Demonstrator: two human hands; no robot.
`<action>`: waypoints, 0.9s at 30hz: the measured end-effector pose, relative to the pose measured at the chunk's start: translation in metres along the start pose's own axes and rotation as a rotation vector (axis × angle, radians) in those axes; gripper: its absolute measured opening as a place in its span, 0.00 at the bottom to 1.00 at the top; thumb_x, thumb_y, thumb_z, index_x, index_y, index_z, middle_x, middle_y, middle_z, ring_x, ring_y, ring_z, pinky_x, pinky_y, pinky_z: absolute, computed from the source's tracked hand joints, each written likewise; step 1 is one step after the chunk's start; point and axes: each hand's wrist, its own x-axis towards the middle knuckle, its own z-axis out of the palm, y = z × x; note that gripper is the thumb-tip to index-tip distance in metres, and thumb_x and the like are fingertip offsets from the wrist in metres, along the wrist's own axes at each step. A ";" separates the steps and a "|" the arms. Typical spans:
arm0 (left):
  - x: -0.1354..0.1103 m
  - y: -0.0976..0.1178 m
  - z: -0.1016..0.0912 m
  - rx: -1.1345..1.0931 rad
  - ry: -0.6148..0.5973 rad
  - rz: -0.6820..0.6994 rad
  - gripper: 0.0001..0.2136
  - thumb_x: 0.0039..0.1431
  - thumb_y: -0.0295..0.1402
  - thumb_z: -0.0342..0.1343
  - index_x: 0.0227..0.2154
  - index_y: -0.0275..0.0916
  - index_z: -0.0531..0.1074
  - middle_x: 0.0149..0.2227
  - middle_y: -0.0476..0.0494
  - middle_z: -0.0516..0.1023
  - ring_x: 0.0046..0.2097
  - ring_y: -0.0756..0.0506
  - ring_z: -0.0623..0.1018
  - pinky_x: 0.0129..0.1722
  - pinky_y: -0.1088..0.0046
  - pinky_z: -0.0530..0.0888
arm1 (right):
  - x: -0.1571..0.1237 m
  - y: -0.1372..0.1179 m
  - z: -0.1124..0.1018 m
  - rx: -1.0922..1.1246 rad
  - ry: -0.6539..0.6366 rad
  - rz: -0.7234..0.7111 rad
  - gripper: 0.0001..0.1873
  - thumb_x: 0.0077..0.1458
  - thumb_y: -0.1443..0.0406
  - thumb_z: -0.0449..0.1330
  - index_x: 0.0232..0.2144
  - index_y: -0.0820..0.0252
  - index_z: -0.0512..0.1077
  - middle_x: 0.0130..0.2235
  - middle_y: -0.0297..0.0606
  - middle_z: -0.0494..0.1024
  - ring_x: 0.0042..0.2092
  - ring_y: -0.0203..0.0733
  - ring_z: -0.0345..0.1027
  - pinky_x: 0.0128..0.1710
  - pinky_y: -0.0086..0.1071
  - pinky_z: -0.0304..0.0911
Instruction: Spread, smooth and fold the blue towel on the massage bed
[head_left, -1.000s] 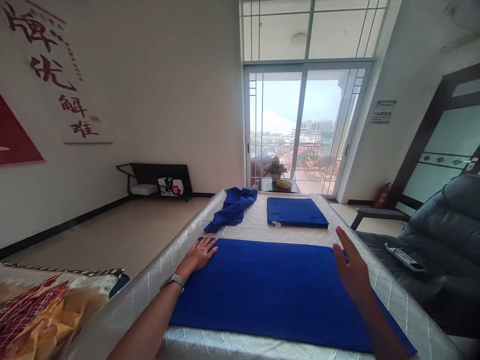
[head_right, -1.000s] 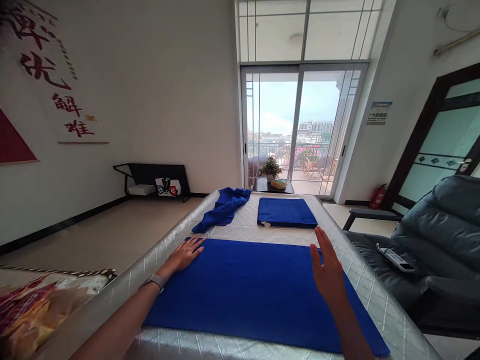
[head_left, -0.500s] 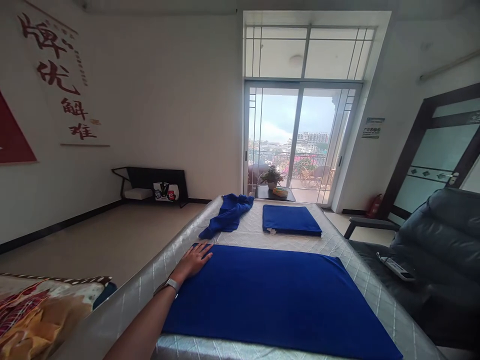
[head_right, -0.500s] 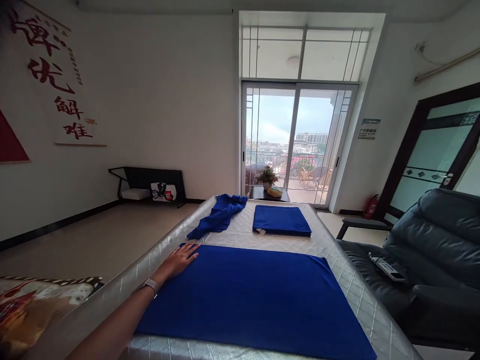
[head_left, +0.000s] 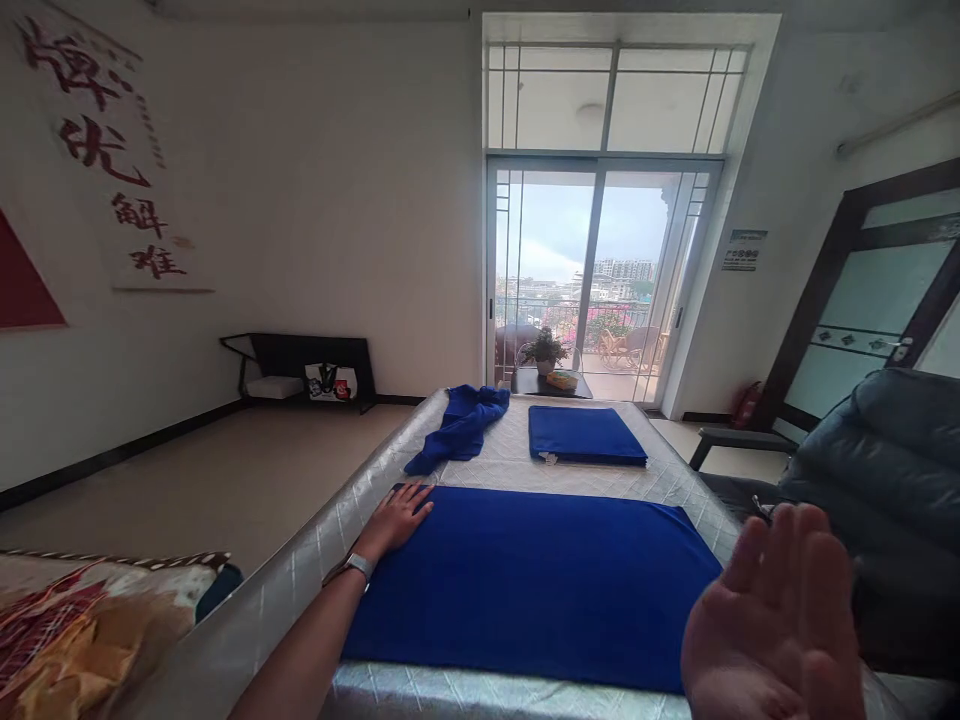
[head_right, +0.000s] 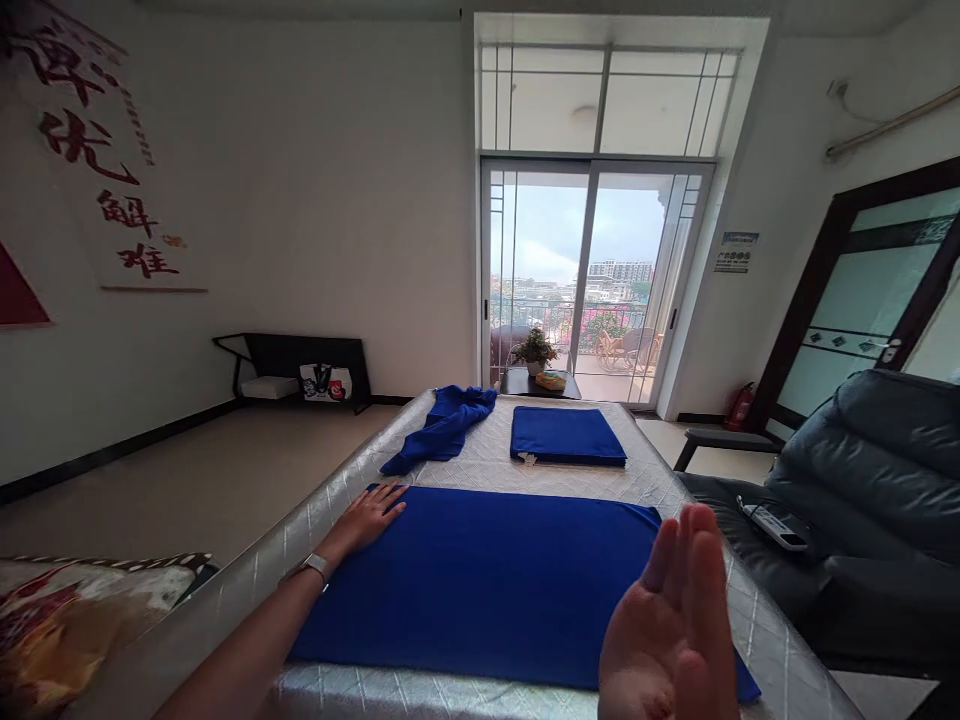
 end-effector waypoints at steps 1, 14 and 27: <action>0.000 0.000 0.000 -0.001 0.002 0.001 0.27 0.71 0.48 0.38 0.68 0.48 0.56 0.71 0.42 0.55 0.72 0.41 0.53 0.68 0.54 0.49 | 0.012 -0.006 0.014 0.146 0.116 0.004 0.34 0.68 0.49 0.31 0.72 0.46 0.29 0.73 0.33 0.45 0.72 0.60 0.34 0.66 0.67 0.48; -0.001 0.002 -0.002 -0.003 -0.017 -0.014 0.27 0.71 0.49 0.37 0.69 0.48 0.55 0.71 0.42 0.55 0.72 0.40 0.53 0.69 0.53 0.48 | 0.056 -0.018 0.208 0.101 -0.743 -0.049 0.34 0.70 0.52 0.40 0.70 0.64 0.51 0.71 0.43 0.51 0.72 0.45 0.39 0.71 0.41 0.40; -0.002 0.002 -0.005 0.013 -0.030 -0.011 0.28 0.71 0.50 0.36 0.69 0.47 0.54 0.71 0.42 0.56 0.71 0.40 0.54 0.69 0.53 0.50 | 0.041 0.054 0.240 -0.165 -0.904 0.051 0.37 0.69 0.49 0.36 0.71 0.63 0.49 0.73 0.41 0.47 0.73 0.44 0.34 0.70 0.42 0.30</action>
